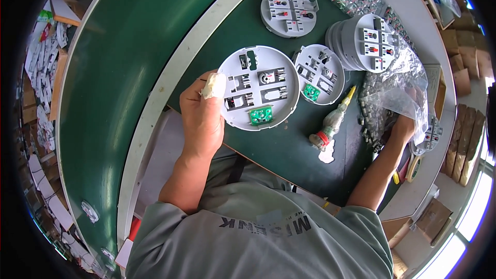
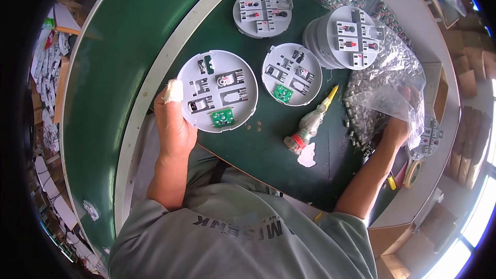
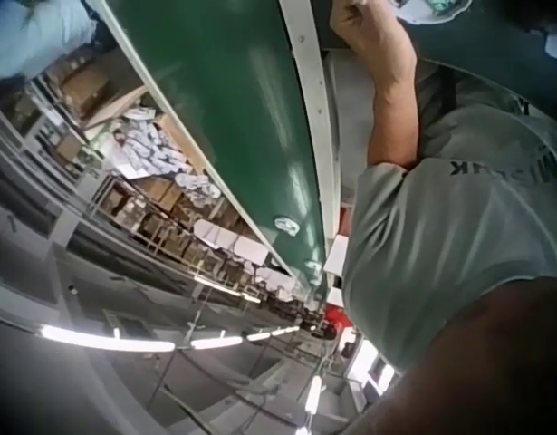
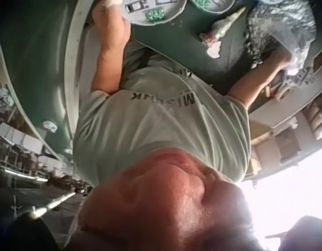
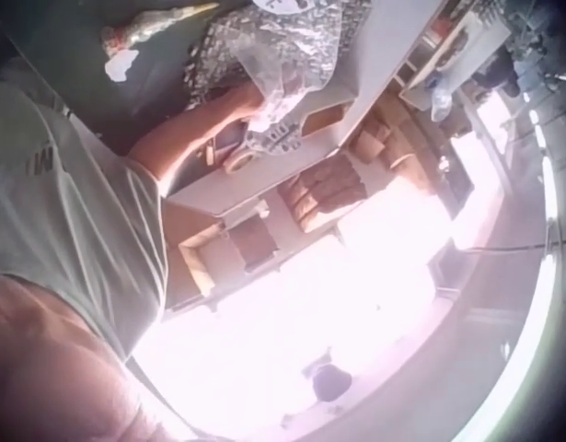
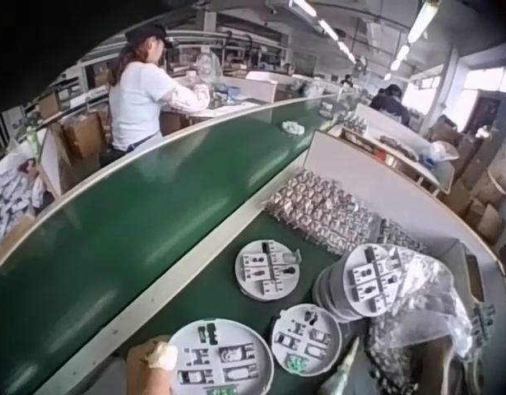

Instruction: Assembling small electronic components onto circular boards and applying glue with a dispenser.

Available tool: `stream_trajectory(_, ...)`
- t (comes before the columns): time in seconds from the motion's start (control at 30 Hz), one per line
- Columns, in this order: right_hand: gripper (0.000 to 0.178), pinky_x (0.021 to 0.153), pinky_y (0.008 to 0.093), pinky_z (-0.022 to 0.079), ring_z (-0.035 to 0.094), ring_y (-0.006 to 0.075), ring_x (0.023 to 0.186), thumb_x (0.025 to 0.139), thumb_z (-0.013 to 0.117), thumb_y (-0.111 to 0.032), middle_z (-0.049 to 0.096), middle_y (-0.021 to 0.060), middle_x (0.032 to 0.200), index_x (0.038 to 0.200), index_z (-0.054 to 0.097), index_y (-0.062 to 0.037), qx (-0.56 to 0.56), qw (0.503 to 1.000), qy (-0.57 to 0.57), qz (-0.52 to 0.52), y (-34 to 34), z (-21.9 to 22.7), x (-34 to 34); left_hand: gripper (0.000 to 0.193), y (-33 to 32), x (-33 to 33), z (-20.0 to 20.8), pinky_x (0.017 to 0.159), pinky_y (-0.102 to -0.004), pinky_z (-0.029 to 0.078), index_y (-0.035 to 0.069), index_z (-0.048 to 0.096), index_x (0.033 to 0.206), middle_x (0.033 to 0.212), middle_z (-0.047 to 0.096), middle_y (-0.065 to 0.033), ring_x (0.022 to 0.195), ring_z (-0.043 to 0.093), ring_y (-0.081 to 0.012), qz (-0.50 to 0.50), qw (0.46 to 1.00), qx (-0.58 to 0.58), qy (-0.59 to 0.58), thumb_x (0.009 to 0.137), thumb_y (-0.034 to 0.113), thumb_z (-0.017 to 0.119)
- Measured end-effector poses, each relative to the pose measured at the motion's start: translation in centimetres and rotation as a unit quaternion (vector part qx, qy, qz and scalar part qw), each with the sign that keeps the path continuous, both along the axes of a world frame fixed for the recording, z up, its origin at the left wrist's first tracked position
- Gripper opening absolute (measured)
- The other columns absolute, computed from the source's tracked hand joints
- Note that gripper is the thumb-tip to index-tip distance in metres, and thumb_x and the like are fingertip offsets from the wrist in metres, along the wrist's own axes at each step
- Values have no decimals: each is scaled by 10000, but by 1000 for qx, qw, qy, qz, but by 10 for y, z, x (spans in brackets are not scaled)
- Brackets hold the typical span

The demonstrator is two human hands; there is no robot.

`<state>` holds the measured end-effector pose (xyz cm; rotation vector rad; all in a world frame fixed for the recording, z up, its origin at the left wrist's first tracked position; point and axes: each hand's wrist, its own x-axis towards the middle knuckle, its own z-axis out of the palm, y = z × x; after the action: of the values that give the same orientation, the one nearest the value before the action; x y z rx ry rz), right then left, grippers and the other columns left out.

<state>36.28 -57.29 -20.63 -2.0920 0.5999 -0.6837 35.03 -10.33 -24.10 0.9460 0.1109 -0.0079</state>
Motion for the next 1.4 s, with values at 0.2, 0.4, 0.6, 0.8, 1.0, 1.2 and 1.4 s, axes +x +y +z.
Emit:
stream_trajectory(0.2,382,984,362,548,703,228,1106,1055,692,-240,742,141,1197,1322,671,33,34,999,-22,-32,3,-2,0,318,-1,1,0,921,-285,542,-86,679,1259,1142,728,-97,1012,669,-105,0,1000,0,-26,1064,163,647)
stream_trajectory(0.4,389,958,354,563,719,235,1059,1048,705,-217,747,160,1169,1325,661,53,25,998,-40,-31,5,-2,0,309,-5,4,7,918,-279,546,-90,680,1257,1114,743,-102,985,685,-106,10,1000,6,-16,1069,149,627)
stream_trajectory(0.6,387,943,351,566,720,229,1040,1044,710,-198,748,153,1157,1334,658,53,47,997,-60,-28,10,-1,3,297,-3,7,7,902,-286,557,-84,687,1247,1105,750,-109,987,691,-115,9,1000,10,-4,1070,146,623)
stream_trajectory(0.8,377,933,352,562,709,227,1032,1051,703,-222,745,140,1122,1323,672,37,93,989,-115,-8,-2,-14,-1,313,10,16,26,925,-338,573,-86,687,1256,1204,731,-124,1075,695,-166,39,999,8,-15,1059,152,642)
stream_trajectory(1.0,315,909,370,561,705,214,1012,1010,743,-179,750,127,1088,1269,716,-1,-18,998,-57,-11,-13,-18,-4,453,98,88,49,1043,-416,538,-11,651,1384,1364,676,-178,1245,669,-321,294,686,649,-147,989,191,747)
stream_trajectory(1.2,299,899,377,561,708,208,1016,972,771,-144,755,129,1085,1242,735,-20,-180,982,-8,-50,2,-1,3,443,17,123,85,1091,-391,511,-5,661,1373,1434,648,-201,1300,646,-323,122,714,642,-251,941,20,755)
stream_trajectory(1.4,284,896,353,559,704,192,1013,972,748,-103,759,102,1078,1243,729,-19,-127,988,-83,-34,-2,-16,3,351,-70,220,68,1074,-400,527,-1,719,1281,1347,711,-177,1261,680,-316,-214,705,534,-414,935,55,711)
